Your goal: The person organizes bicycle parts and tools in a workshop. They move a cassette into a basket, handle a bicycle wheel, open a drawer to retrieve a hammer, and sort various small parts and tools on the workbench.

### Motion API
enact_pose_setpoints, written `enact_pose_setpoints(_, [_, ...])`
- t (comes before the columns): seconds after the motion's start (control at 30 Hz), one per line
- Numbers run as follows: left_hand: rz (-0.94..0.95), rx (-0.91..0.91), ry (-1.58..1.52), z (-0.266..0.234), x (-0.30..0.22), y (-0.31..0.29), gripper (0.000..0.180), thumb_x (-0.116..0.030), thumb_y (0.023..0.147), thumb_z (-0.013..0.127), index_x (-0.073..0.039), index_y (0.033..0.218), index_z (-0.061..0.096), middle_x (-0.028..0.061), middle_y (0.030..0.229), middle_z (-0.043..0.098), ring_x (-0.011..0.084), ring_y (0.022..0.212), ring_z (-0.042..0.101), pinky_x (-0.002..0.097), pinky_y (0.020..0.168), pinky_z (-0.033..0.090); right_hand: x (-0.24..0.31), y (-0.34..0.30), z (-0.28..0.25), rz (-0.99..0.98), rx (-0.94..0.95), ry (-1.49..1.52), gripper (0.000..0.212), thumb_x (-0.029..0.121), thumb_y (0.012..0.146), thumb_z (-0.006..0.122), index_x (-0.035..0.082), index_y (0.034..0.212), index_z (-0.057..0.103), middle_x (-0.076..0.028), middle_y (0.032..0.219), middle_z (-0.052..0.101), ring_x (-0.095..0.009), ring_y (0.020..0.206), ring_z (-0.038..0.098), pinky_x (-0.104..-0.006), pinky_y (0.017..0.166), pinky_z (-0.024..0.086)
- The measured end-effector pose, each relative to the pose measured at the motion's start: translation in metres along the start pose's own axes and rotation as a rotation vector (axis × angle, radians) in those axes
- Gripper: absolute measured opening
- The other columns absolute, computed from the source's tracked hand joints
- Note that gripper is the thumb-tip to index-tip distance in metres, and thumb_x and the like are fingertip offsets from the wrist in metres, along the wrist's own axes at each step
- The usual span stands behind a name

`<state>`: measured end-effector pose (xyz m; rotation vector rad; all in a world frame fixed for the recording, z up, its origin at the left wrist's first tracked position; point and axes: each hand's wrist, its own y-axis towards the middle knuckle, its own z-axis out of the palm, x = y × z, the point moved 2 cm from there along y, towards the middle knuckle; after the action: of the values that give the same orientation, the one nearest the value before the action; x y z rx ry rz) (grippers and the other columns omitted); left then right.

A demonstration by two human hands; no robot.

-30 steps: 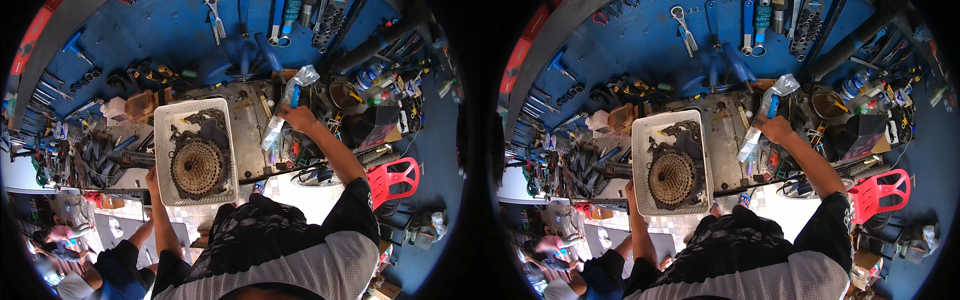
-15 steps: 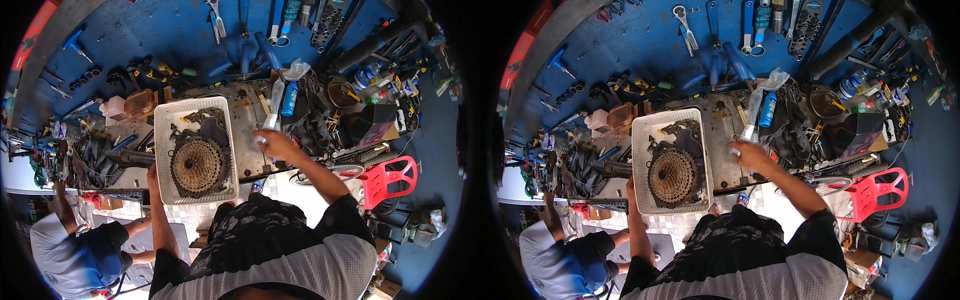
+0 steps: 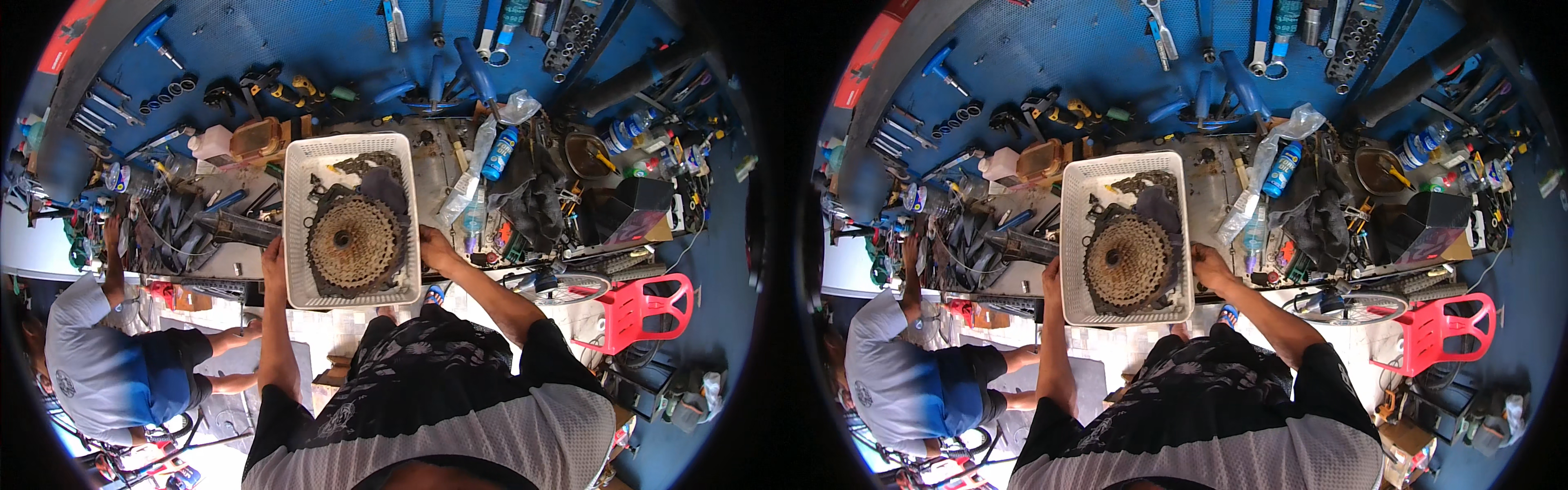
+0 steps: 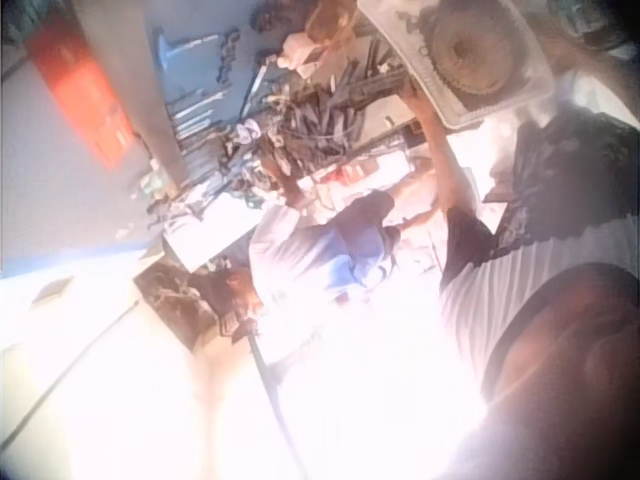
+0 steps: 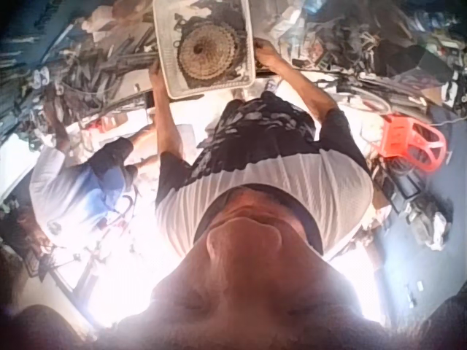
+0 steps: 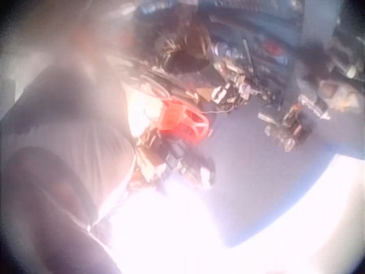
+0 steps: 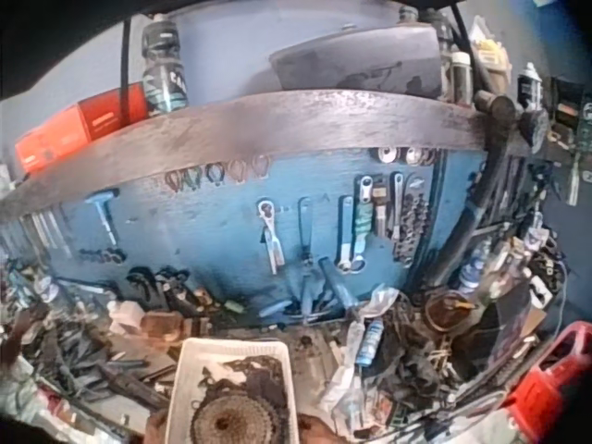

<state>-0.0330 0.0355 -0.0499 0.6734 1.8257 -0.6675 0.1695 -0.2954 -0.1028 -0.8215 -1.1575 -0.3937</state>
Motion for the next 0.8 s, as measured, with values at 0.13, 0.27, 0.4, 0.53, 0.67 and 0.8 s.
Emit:
enact_pose_setpoints(0.13, [0.025, -0.050, -0.037, 0.022, 0.000, -0.006, 0.034, -0.021, 0.111, 0.055, 0.004, 0.126, 0.071, 0.0061, 0.096, 0.075, 0.0098, 0.084, 0.063, 0.0288, 0.075, 0.052, -0.006, 0.001, -0.035, -0.036, 0.028, -0.211, 0.030, 0.012, 0.098, 0.066, -0.002, 0.124, 0.070, -0.008, 0.110, 0.075, -0.014, 0.100, 0.064, -0.0313, 0.092, 0.052])
enact_pose_setpoints(0.27, [0.104, -0.103, -0.047, 0.059, 0.029, -0.006, 0.033, -0.020, 0.109, 0.060, 0.007, 0.126, 0.069, 0.0144, 0.104, 0.078, 0.0180, 0.091, 0.069, 0.0352, 0.084, 0.055, 0.016, -0.025, -0.066, -0.093, 0.075, -0.188, 0.032, 0.017, 0.098, 0.074, -0.003, 0.123, 0.073, -0.006, 0.117, 0.075, -0.015, 0.104, 0.066, -0.0322, 0.094, 0.054])
enact_pose_setpoints(0.4, [0.105, -0.130, 0.140, 0.115, -0.013, -0.009, 0.032, -0.026, 0.103, 0.065, 0.002, 0.119, 0.073, 0.0254, 0.096, 0.075, 0.0381, 0.087, 0.073, 0.0453, 0.079, 0.056, 0.001, -0.045, -0.127, -0.013, -0.040, 0.020, 0.034, 0.016, 0.094, 0.077, -0.001, 0.122, 0.072, -0.006, 0.115, 0.074, -0.017, 0.100, 0.069, -0.0340, 0.091, 0.056])
enact_pose_setpoints(0.53, [0.090, -0.183, 0.120, 0.147, -0.021, -0.029, 0.035, -0.027, 0.104, 0.065, 0.003, 0.122, 0.070, 0.0249, 0.094, 0.075, 0.0296, 0.089, 0.075, 0.0413, 0.079, 0.056, 0.029, -0.062, -0.138, -0.012, -0.106, 0.029, 0.035, 0.007, 0.095, 0.073, -0.003, 0.127, 0.068, -0.009, 0.114, 0.075, -0.019, 0.096, 0.073, -0.0357, 0.084, 0.060])
enact_pose_setpoints(0.67, [0.124, -0.218, 0.039, 0.181, -0.021, -0.035, 0.033, -0.025, 0.104, 0.064, 0.002, 0.122, 0.070, 0.0270, 0.097, 0.073, 0.0340, 0.089, 0.073, 0.0423, 0.080, 0.054, 0.032, -0.064, -0.175, 0.078, -0.215, 0.047, 0.037, 0.008, 0.097, 0.070, -0.005, 0.131, 0.064, -0.012, 0.117, 0.073, -0.024, 0.094, 0.073, -0.0377, 0.083, 0.061])
enact_pose_setpoints(0.8, [0.038, -0.176, 0.026, 0.186, -0.038, -0.041, 0.034, -0.027, 0.104, 0.065, 0.000, 0.124, 0.070, 0.0267, 0.101, 0.073, 0.0396, 0.096, 0.072, 0.0438, 0.082, 0.054, 0.040, -0.060, -0.199, -0.175, -0.181, -0.524, 0.031, 0.012, 0.093, 0.071, -0.003, 0.120, 0.070, -0.017, 0.110, 0.076, -0.027, 0.095, 0.074, -0.0430, 0.083, 0.059])
